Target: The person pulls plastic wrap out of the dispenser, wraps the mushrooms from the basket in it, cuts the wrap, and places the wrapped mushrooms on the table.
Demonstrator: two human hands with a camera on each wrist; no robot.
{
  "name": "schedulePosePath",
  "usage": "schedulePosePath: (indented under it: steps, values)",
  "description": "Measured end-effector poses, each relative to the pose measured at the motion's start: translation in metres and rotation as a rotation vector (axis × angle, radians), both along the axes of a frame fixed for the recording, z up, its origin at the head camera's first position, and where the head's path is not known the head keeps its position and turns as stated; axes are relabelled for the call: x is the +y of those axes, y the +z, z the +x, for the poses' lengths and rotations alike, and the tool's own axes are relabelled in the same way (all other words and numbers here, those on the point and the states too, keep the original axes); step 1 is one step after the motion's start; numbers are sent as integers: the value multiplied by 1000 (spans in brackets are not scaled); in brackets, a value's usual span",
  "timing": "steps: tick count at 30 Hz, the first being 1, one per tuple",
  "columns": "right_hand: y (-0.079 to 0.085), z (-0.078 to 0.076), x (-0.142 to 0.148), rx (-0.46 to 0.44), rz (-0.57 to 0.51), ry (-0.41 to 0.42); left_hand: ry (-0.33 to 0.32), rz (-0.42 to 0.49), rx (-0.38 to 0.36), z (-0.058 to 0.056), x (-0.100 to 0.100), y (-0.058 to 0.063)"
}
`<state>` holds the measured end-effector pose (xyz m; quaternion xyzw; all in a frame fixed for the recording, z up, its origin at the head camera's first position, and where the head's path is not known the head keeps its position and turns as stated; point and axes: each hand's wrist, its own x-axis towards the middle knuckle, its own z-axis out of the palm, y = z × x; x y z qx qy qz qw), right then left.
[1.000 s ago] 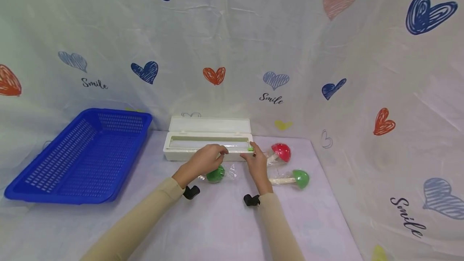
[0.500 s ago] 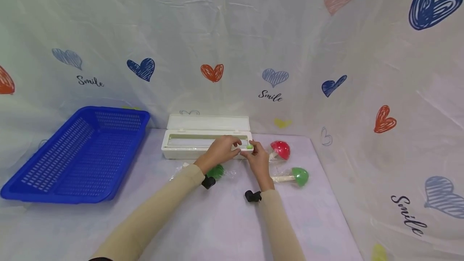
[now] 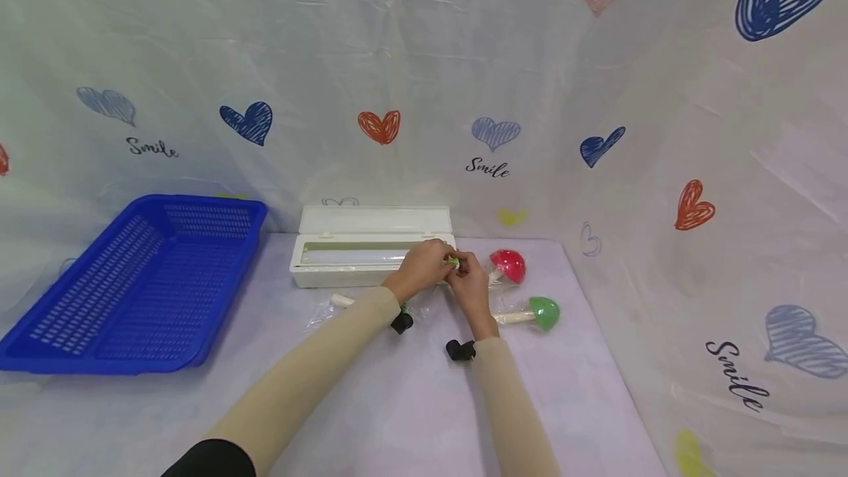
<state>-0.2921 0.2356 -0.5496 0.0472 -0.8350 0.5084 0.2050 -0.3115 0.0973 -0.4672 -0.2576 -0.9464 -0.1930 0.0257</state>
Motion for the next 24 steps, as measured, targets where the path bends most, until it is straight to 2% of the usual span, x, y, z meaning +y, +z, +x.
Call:
schedulePosePath:
  steps: [5, 8, 16, 24]
  values:
    - [3, -2, -3, -38, 20, 0, 51, 32, -53, -2, -1, 0]
    - [6, -4, -4, -52, 30, 13, 63, 24, -54, -4, -3, 3]
    - [9, -4, -3, -42, 13, 11, 44, -75, -21, -8, -5, 5]
    - [8, -1, -2, -54, 21, 10, 34, -97, -20, -6, -8, 3]
